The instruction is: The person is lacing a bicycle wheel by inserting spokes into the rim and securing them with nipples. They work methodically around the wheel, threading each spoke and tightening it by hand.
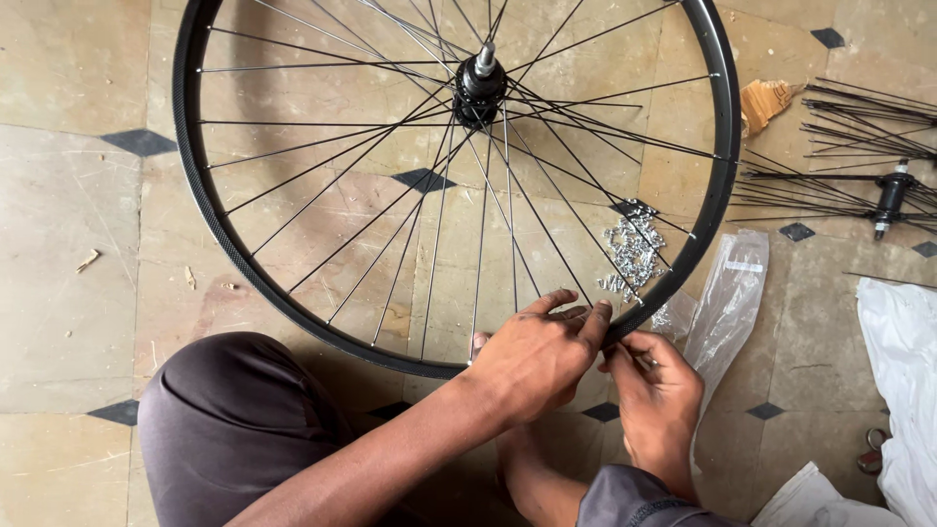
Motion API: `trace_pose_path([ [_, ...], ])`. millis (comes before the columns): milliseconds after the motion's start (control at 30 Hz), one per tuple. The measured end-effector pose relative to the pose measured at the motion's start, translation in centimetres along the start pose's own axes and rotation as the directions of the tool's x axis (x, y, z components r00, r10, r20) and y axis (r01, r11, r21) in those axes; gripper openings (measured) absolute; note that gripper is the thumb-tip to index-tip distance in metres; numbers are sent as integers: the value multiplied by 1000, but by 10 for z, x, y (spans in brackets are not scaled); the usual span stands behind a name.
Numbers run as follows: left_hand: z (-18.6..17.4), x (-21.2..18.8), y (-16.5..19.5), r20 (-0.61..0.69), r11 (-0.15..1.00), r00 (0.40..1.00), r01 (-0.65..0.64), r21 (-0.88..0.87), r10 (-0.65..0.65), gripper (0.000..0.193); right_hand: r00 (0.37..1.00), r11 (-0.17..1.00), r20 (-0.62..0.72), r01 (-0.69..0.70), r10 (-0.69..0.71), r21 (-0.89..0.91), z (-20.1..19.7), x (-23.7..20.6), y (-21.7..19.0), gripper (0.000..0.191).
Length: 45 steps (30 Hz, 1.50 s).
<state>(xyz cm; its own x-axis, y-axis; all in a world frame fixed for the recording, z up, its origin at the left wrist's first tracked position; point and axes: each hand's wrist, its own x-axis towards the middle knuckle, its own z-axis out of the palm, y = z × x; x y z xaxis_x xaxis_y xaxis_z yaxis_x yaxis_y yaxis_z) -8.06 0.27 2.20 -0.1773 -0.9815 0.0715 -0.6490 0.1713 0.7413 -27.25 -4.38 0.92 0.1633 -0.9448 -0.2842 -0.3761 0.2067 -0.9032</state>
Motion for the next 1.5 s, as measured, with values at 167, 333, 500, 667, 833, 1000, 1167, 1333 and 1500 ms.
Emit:
trace_pose_path([
  [167, -3, -1, 1, 76, 999, 996, 36, 15, -37, 76, 997, 995, -39, -72, 70, -72, 1, -5, -8, 17],
  [333, -4, 0, 2, 155, 998, 986, 64, 28, -67, 77, 999, 984, -27, -33, 29, -174, 0, -7, -13, 13],
  [500, -3, 0, 2, 82, 999, 996, 45, 8, -45, 75, 997, 998, -53, -58, 59, 11, 8, -4, -9, 13],
  [667, -2, -1, 2, 29, 1000, 999, 25, -13, -24, 78, 994, 987, -39, -109, 105, -122, 1, -7, -14, 17],
  [833, 1, -1, 0, 161, 998, 985, 64, 20, -66, 77, 995, 996, -62, -84, 84, 4, 4, -3, -8, 17],
  [1000, 3, -1, -1, 65, 999, 997, 36, -3, -35, 75, 994, 996, -70, -84, 83, -15, 8, -4, -9, 16],
  [1167, 1, -2, 0, -67, 1000, 998, -1, 5, 1, 76, 999, 984, -51, -8, -1, -178, 11, -13, -23, 23],
  [1333, -7, -1, 3, 56, 999, 998, 40, -26, -38, 77, 1000, 976, 9, 22, -21, -218, 6, -11, -26, 17],
  [1500, -13, -2, 7, 13, 999, 1000, 19, -41, -19, 77, 999, 999, -28, -15, 16, 49, 1, -8, -13, 11],
])
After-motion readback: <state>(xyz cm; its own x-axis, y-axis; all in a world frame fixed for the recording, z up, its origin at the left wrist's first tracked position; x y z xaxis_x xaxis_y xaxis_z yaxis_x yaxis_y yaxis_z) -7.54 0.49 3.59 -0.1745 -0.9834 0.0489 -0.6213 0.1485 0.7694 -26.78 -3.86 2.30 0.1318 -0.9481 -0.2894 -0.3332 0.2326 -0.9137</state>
